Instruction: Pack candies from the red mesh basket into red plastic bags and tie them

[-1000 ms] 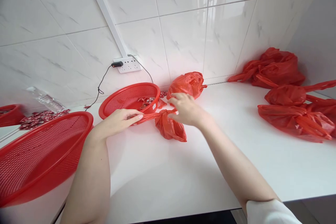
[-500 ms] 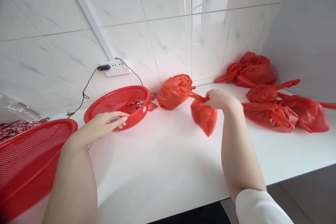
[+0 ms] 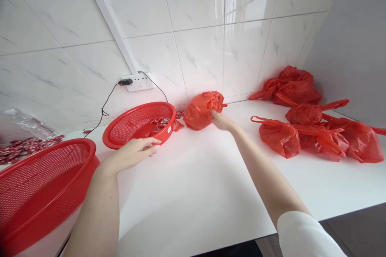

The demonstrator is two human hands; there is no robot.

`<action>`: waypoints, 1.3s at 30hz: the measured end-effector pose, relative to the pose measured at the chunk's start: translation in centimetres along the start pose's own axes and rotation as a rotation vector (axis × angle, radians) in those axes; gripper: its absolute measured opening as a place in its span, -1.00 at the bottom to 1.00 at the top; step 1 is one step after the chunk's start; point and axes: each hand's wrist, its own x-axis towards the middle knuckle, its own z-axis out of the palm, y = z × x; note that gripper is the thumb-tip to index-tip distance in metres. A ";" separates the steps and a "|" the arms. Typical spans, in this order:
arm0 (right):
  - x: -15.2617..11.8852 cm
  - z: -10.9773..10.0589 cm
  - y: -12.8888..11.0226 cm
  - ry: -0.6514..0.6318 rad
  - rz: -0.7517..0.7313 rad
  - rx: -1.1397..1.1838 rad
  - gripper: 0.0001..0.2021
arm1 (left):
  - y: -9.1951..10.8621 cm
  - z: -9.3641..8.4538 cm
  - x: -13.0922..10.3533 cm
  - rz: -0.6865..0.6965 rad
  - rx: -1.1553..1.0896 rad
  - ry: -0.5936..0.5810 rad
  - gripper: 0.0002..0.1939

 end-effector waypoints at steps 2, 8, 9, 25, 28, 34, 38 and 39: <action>-0.7 1.4 -1.0 -0.102 -0.018 0.006 -0.77 | 0.0 0.1 -0.1 0.025 -0.024 -0.025 -0.57; -1.2 1.2 -2.0 0.099 0.202 -0.089 -0.73 | -0.4 0.1 -0.2 0.037 -0.100 -0.040 -0.56; -1.0 1.1 -1.7 0.153 0.253 -0.119 -0.70 | -0.5 0.1 -0.2 0.035 -0.110 -0.043 -0.54; -1.1 1.8 1.4 0.392 0.408 -0.219 -0.92 | 0.7 1.1 -0.4 0.128 -0.221 -0.185 -0.52; -1.2 2.0 1.1 0.426 0.374 -0.212 -0.91 | 2.0 2.3 0.0 0.202 -0.302 -0.155 -0.59; -2.7 4.7 0.0 0.439 0.218 -0.242 -0.74 | 6.8 5.3 4.5 0.481 -0.327 0.070 -0.63; -4.1 6.3 -1.3 0.500 0.026 -0.380 -0.65 | 9.9 6.1 10.8 0.532 -0.176 0.367 -0.52; -4.3 6.6 -1.6 0.459 -0.025 -0.399 -0.65 | 10.3 6.2 12.5 0.476 -0.148 0.370 -0.48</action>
